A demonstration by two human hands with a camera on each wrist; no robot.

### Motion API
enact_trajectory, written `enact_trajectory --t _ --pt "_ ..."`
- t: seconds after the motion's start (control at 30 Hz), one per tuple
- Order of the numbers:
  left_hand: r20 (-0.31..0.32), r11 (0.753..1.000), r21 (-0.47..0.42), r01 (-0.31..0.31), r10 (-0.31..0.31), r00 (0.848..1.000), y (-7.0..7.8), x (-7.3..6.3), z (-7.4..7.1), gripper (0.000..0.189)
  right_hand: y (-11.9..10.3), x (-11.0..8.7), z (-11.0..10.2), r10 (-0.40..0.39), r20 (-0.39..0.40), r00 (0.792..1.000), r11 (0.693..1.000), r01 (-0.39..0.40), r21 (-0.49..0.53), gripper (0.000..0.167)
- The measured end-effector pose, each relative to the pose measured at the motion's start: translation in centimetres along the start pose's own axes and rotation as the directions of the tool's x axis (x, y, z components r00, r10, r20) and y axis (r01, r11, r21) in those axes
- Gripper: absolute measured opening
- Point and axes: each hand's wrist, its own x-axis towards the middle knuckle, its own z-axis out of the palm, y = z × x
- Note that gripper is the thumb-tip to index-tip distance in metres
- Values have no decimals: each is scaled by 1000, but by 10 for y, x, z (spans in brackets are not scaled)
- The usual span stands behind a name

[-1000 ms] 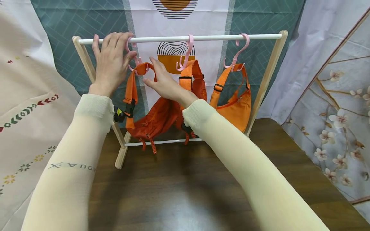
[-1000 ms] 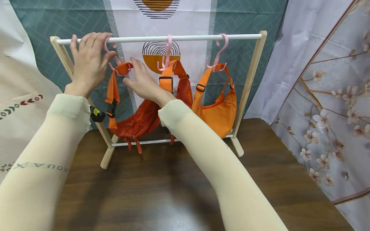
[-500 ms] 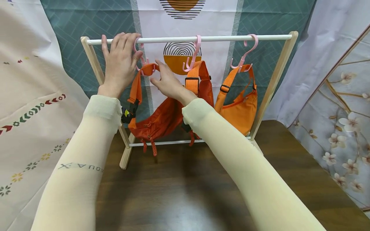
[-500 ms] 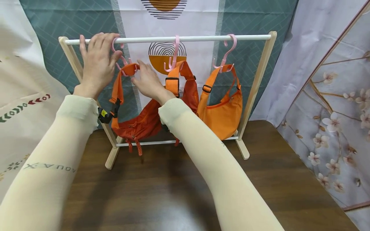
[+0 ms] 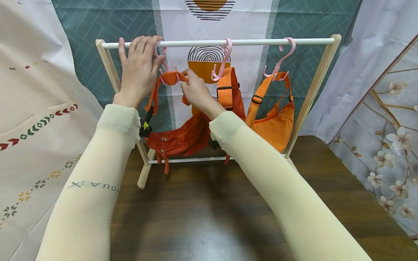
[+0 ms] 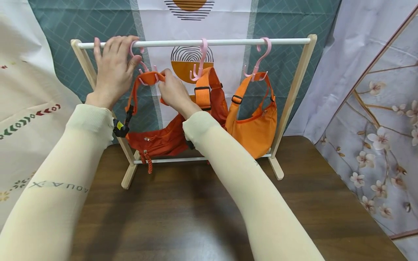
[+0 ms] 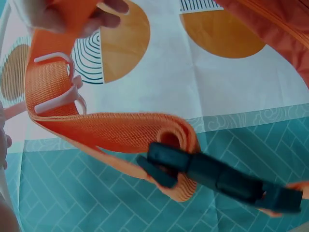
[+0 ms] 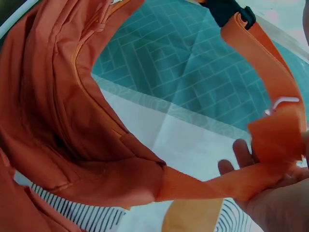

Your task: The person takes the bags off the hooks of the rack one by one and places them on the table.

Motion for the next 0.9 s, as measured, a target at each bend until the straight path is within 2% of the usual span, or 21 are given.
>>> enact_trajectory --t 0.23,0.57,0.9 --pt "22 1000 5 11 -11 1000 1 0 0 55 -9 0 -7 -43 -34 998 999 44 30 35" --pt "7 1000 8 -6 6 1000 -1 -1 -1 56 -26 0 -18 -170 -38 985 984 172 54 41" --pt "27 1000 -1 1 -1 1000 -1 0 -4 54 -34 -5 -20 -224 9 974 973 223 56 42"
